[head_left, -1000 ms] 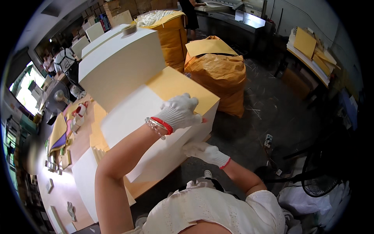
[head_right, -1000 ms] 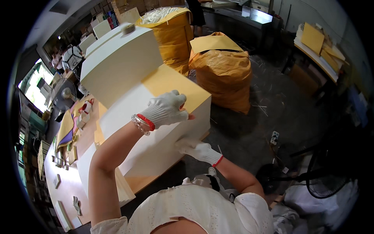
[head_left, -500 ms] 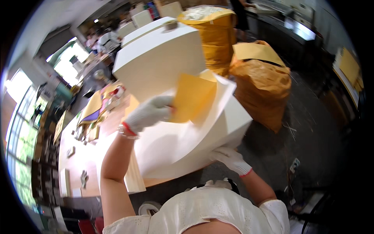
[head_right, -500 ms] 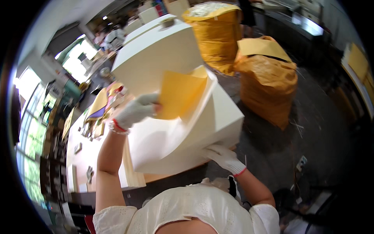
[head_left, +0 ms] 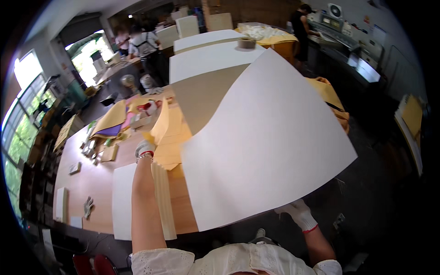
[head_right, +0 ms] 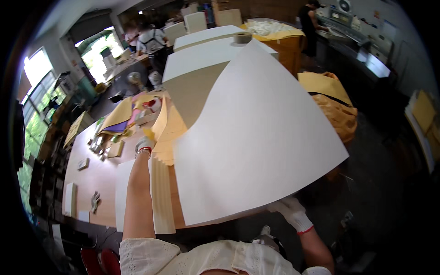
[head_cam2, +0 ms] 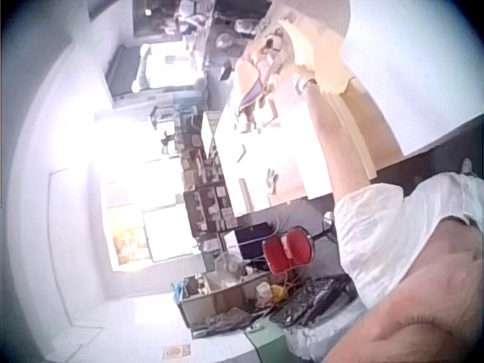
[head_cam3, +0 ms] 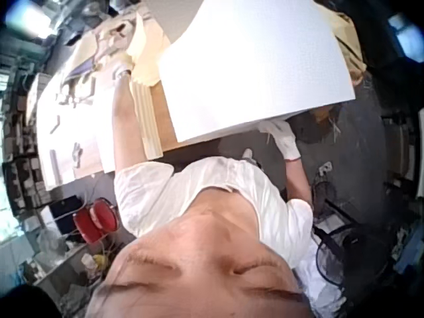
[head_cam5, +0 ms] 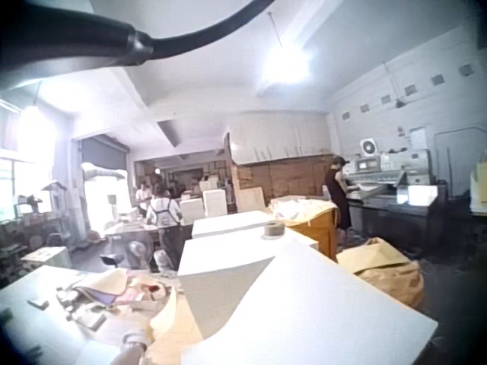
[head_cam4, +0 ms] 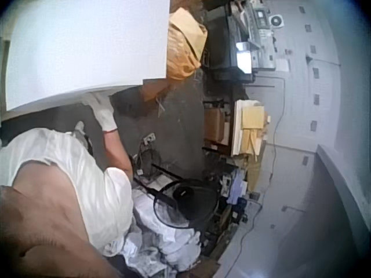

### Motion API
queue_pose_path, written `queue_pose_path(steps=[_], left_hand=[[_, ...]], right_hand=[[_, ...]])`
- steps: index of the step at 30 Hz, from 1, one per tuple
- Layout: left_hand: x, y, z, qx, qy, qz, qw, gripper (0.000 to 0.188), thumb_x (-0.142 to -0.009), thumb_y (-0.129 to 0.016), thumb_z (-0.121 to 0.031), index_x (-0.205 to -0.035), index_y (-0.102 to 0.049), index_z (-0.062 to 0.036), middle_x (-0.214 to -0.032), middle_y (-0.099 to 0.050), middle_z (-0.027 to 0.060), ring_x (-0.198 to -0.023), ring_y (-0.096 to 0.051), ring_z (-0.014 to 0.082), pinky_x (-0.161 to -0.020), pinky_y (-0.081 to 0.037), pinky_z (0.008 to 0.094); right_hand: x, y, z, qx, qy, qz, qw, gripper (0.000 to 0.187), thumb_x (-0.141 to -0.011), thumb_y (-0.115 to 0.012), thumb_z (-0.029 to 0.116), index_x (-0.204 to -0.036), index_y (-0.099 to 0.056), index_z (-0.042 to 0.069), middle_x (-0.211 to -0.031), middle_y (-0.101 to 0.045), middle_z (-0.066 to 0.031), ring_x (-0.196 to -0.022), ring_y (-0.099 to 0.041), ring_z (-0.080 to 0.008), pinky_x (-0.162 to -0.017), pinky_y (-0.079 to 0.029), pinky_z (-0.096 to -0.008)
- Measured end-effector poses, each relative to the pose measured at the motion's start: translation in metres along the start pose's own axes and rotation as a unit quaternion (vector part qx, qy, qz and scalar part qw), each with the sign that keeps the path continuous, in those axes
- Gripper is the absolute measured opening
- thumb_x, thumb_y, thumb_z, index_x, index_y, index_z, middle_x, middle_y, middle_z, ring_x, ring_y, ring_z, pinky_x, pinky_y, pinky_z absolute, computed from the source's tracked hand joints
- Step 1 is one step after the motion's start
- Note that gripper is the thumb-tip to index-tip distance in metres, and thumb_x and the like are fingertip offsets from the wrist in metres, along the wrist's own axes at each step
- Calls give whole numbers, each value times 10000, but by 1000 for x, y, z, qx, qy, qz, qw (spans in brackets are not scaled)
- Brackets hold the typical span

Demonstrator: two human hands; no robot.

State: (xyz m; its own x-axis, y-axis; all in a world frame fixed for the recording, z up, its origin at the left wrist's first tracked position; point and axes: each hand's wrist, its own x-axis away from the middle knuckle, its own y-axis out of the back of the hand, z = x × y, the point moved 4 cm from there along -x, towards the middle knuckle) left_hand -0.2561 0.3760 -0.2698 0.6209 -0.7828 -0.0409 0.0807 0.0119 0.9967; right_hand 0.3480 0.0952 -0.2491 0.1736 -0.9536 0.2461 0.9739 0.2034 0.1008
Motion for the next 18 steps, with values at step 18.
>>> queue_pose_path(steps=[18], left_hand=[[87,163,-50,315,-269,-43,909,150,-902,-547,-143,-1021,-590,-62,-836,-625,85,-626,-589,134,-539,-440,310]], right_hand=[[54,-76,156,594,306,10,744,625,-829,-598,535,-1137,-589,-9,-1078,-596,-134,-1027,-525,-301,-1065,-264,-529]])
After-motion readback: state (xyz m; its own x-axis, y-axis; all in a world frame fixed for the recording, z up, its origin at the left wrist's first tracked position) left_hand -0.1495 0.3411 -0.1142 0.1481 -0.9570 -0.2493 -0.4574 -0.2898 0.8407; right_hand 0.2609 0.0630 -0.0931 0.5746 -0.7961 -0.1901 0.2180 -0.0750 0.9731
